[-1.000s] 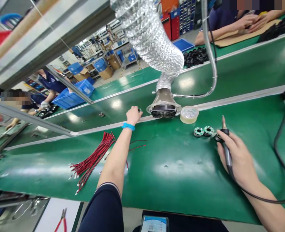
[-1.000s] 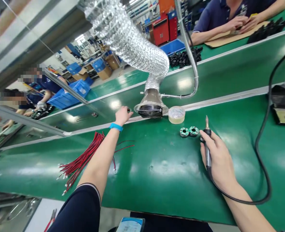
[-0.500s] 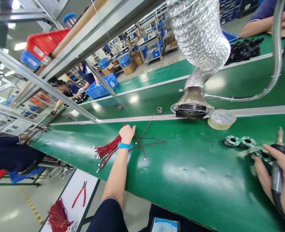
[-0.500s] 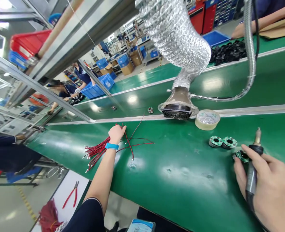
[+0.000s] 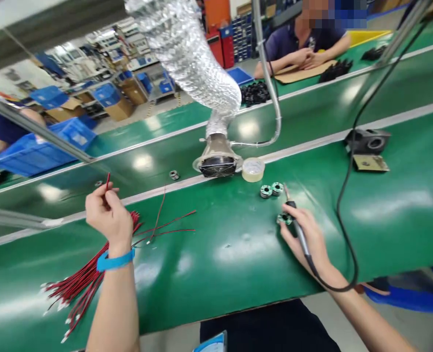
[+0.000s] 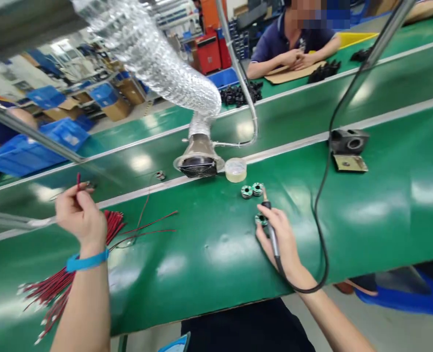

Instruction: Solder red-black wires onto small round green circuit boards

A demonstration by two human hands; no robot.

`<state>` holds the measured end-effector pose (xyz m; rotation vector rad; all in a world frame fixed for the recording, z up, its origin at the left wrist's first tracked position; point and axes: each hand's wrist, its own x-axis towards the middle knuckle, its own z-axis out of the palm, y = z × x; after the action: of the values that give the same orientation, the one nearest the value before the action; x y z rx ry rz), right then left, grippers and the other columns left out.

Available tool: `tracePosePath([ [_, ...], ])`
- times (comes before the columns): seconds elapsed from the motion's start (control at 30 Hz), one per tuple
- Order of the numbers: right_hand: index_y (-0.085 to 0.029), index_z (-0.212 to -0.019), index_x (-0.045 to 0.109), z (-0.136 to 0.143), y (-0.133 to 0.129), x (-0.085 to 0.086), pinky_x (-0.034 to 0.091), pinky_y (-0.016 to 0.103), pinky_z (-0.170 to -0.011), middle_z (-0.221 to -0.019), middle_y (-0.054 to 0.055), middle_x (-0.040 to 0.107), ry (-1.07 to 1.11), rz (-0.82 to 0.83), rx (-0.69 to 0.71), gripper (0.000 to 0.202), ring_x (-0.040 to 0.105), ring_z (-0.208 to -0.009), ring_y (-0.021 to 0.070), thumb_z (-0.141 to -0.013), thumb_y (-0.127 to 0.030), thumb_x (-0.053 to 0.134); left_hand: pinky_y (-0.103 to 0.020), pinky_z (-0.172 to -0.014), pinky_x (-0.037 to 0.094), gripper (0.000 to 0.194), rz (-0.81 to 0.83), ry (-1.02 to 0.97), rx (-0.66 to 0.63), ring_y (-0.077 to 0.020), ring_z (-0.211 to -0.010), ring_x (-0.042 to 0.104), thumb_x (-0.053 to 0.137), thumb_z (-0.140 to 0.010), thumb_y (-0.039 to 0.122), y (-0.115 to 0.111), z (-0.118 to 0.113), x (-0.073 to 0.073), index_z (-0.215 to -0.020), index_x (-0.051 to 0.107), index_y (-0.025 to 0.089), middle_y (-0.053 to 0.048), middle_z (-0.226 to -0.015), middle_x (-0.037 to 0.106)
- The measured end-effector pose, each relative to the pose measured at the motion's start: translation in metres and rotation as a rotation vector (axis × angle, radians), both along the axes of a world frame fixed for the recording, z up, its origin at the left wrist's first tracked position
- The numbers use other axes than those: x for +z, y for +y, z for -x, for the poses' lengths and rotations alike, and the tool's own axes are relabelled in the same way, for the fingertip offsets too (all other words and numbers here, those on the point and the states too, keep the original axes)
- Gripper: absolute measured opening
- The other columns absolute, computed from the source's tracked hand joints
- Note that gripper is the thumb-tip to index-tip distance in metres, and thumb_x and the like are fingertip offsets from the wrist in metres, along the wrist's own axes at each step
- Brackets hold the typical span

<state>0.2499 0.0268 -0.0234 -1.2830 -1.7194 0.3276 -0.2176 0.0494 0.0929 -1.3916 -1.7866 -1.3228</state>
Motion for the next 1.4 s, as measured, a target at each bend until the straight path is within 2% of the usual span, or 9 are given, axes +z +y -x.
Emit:
tracePosePath([
  [0.17, -0.031, -0.145, 0.057, 0.02, -0.033, 0.003, 0.059, 0.034, -0.093, -0.13, 0.008, 0.06, 0.078, 0.119, 0.137, 0.049, 0.069, -0.112, 0.0214, -0.097, -0.019, 0.061, -0.027, -0.061, 0.044, 0.02, 0.248, 0.534, -0.582, -0.0149, -0.067, 0.065, 0.058, -0.107, 0.031, -0.036, -0.131, -0.027, -0.11, 0.075, 0.019, -0.002, -0.078, 0.073],
  [0.33, -0.034, -0.152, 0.051, 0.028, -0.04, 0.001, 0.06, 0.04, -0.098, -0.132, 0.009, 0.056, 0.081, 0.119, 0.168, 0.059, 0.066, -0.116, 0.0245, -0.097, -0.025, 0.071, -0.028, -0.068, 0.051, 0.029, 0.657, 0.291, -0.858, -0.017, -0.077, 0.072, 0.047, -0.112, 0.027, -0.051, -0.215, -0.077, -0.13, 0.069, 0.02, -0.005, -0.09, 0.078],
  [0.47, -0.035, -0.152, 0.051, 0.032, -0.036, 0.004, 0.06, 0.038, -0.095, -0.128, 0.009, 0.056, 0.105, 0.092, 0.16, 0.056, 0.067, -0.109, 0.0215, -0.1, -0.02, 0.066, -0.03, -0.083, 0.056, 0.03, 0.744, -0.154, -0.985, -0.0182, -0.095, 0.071, 0.048, -0.11, 0.024, -0.047, -0.227, -0.079, -0.129, 0.072, 0.021, -0.008, -0.105, 0.075],
  [0.57, -0.034, -0.151, 0.052, 0.033, -0.034, 0.007, 0.061, 0.035, -0.095, -0.129, 0.008, 0.056, 0.144, 0.105, 0.225, 0.056, 0.068, -0.109, 0.0196, -0.1, -0.014, 0.062, -0.027, -0.073, 0.053, 0.026, 0.753, -0.366, -1.004, -0.0165, -0.085, 0.067, 0.059, -0.106, 0.028, -0.043, -0.23, -0.073, -0.122, 0.077, 0.022, -0.006, -0.097, 0.07],
  [0.73, -0.033, -0.152, 0.051, 0.031, -0.036, 0.007, 0.059, 0.038, -0.105, -0.135, 0.009, 0.055, 0.18, 0.214, 0.337, 0.058, 0.066, -0.123, 0.0229, -0.098, -0.018, 0.065, -0.026, -0.063, 0.046, 0.018, 0.774, -0.492, -0.956, -0.0143, -0.069, 0.06, 0.069, -0.1, 0.032, -0.044, -0.234, -0.075, -0.095, 0.082, 0.022, -0.003, -0.08, 0.07],
  [0.9, -0.033, -0.152, 0.052, 0.035, -0.034, 0.005, 0.059, 0.039, -0.105, -0.133, 0.009, 0.055, 0.184, 0.214, 0.299, 0.056, 0.066, -0.122, 0.0228, -0.099, -0.022, 0.066, -0.025, -0.059, 0.049, 0.019, 0.851, -0.683, -0.966, -0.0137, -0.061, 0.064, 0.067, -0.099, 0.036, -0.049, -0.236, -0.078, -0.103, 0.079, 0.021, -0.001, -0.073, 0.073],
  [1.13, -0.03, -0.147, 0.058, 0.038, -0.033, 0.014, 0.059, 0.035, -0.103, -0.132, 0.009, 0.064, 0.243, 0.199, 0.373, 0.05, 0.068, -0.12, 0.0212, -0.099, -0.019, 0.067, -0.026, -0.062, 0.049, 0.021, 0.845, -0.74, -0.959, -0.0147, -0.068, 0.062, 0.074, -0.094, 0.036, -0.05, -0.239, -0.072, -0.081, 0.073, 0.02, -0.003, -0.076, 0.07],
  [1.27, -0.027, -0.132, 0.07, 0.028, -0.043, 0.017, 0.061, 0.032, -0.087, -0.105, 0.004, 0.075, 0.338, 0.121, 0.145, 0.032, 0.074, -0.092, 0.0179, -0.102, -0.02, 0.064, -0.025, -0.062, 0.046, 0.015, 0.807, -0.693, -0.98, -0.0149, -0.078, 0.06, 0.076, -0.088, 0.027, -0.046, -0.247, -0.07, -0.075, 0.074, 0.02, -0.006, -0.093, 0.063],
  [1.4, -0.021, -0.104, 0.078, 0.017, -0.053, 0.011, 0.051, 0.027, -0.054, -0.064, -0.002, 0.064, 0.523, 0.092, -0.094, 0.019, 0.06, -0.052, 0.0135, -0.103, -0.027, 0.06, -0.026, -0.064, 0.047, 0.015, 0.798, -0.706, -0.93, -0.0156, -0.082, 0.061, 0.074, -0.087, 0.021, -0.044, -0.257, -0.074, -0.072, 0.07, 0.02, -0.006, -0.094, 0.061],
])
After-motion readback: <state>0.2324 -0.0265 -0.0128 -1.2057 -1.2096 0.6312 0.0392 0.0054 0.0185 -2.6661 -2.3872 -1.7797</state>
